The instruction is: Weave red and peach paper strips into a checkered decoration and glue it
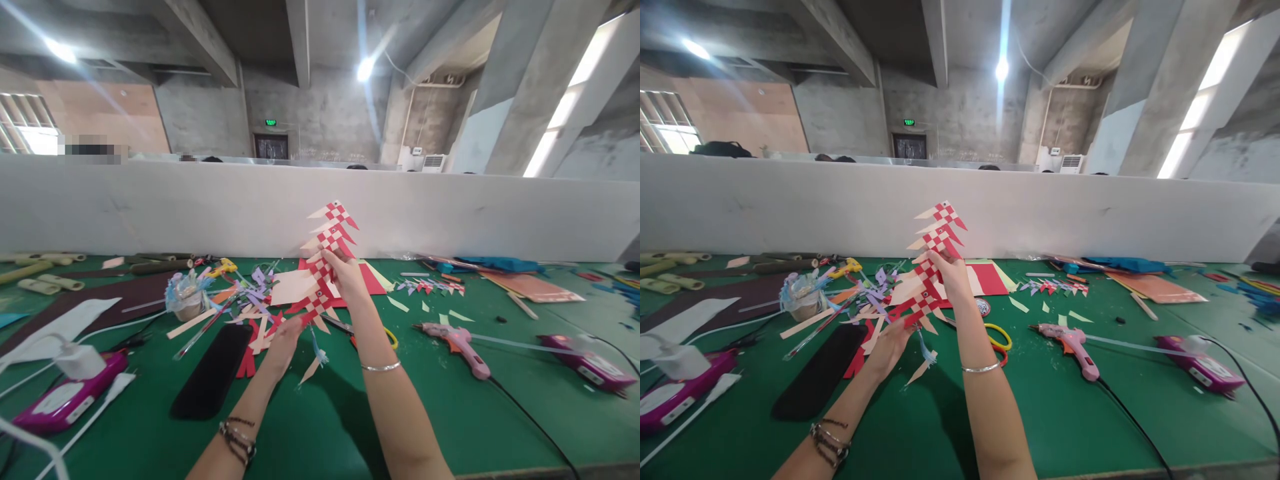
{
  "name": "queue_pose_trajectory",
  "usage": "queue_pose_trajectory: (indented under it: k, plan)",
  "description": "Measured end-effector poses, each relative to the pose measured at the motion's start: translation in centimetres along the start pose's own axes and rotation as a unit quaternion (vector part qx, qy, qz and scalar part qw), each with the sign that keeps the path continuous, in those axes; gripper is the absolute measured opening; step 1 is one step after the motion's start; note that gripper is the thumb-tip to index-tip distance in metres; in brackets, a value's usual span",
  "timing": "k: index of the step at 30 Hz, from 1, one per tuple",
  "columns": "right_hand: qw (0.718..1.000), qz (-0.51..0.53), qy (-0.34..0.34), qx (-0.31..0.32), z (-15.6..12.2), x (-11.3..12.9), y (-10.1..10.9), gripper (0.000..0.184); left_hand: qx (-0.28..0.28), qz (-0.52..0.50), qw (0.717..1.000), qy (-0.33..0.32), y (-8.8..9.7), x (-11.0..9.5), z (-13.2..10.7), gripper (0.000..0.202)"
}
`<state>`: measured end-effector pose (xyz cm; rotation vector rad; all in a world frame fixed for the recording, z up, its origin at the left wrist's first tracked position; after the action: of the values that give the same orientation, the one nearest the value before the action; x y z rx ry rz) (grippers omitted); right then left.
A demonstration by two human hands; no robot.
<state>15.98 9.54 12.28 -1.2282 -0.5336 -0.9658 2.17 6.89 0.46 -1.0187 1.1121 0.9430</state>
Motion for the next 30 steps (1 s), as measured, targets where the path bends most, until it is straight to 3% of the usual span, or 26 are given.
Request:
queue_pose_trajectory:
  k: [4,10,18,26,30]
  plan:
    - [0.994,0.105,0.005,0.034,0.7,-0.5,0.4,0.021,0.083,-0.100,0.991,0.030,-1.6,-0.2,-0.7,0.059]
    - [0.961,0.257,-0.001,0.096,0.8,-0.4,0.5,0.008,0.186,-0.010,0.982,-0.026,-4.5,-1.7,-1.9,0.044]
    - [0.928,0.333,0.068,0.151,0.0,0.9,0.7,0.012,0.136,0.069,0.988,0.004,-6.1,-2.0,-2.1,0.037]
    - [0.903,0.377,0.086,0.186,-0.3,1.3,-0.2,0.014,0.129,0.046,0.990,0.015,-6.7,-0.5,-1.5,0.038]
    - [0.896,0.388,0.085,0.199,-0.4,1.5,-0.4,0.013,0.076,0.012,0.997,0.030,-6.7,0.3,-1.3,0.041]
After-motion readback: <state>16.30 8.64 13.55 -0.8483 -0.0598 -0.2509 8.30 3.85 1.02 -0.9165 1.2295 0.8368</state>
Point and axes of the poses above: each hand's wrist, its own z-axis towards the middle knuckle, its own y-axis out of the back of the hand, x = y × z, the point moved 8 cm from there along z, towards the middle knuckle, and after that the axes turned 5 degrees about z, right-handed, at the moved point
